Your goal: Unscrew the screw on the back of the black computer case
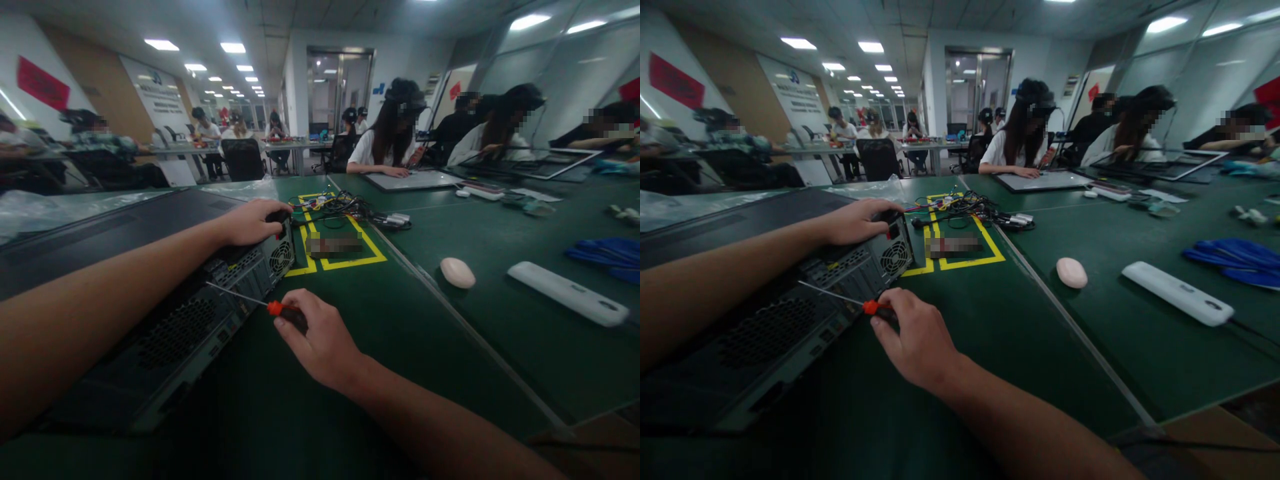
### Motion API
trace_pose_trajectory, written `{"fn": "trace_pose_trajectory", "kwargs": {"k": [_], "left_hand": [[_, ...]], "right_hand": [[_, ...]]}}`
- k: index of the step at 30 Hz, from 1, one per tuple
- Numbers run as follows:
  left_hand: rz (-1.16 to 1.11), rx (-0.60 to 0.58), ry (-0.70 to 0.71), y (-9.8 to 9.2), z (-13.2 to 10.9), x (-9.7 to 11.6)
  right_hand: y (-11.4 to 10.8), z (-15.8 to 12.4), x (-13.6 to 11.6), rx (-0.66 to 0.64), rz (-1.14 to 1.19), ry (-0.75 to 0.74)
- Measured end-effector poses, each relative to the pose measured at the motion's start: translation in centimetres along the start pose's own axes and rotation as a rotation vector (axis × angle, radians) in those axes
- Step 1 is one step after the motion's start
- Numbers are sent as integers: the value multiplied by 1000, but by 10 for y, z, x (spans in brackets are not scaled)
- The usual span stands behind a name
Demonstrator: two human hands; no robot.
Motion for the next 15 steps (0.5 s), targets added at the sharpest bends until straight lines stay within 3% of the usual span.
{"fn": "trace_pose_trajectory", "kwargs": {"k": [7, 15], "left_hand": [[-12, -3, -5, -1, 0, 2], [13, -7, -21, -2, -1, 6]], "right_hand": [[-2, 2, -1, 23, -70, -41], [1, 0, -2, -47, -49, -11]]}}
Point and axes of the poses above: each hand's wrist, its own z-axis towards the middle knuckle, its own y-axis out of the palm, x = y × z, the point moved 5 cm from there along z, towards the middle knuckle, and after that the axes turned 12 degrees about x, right-handed, at the moved point
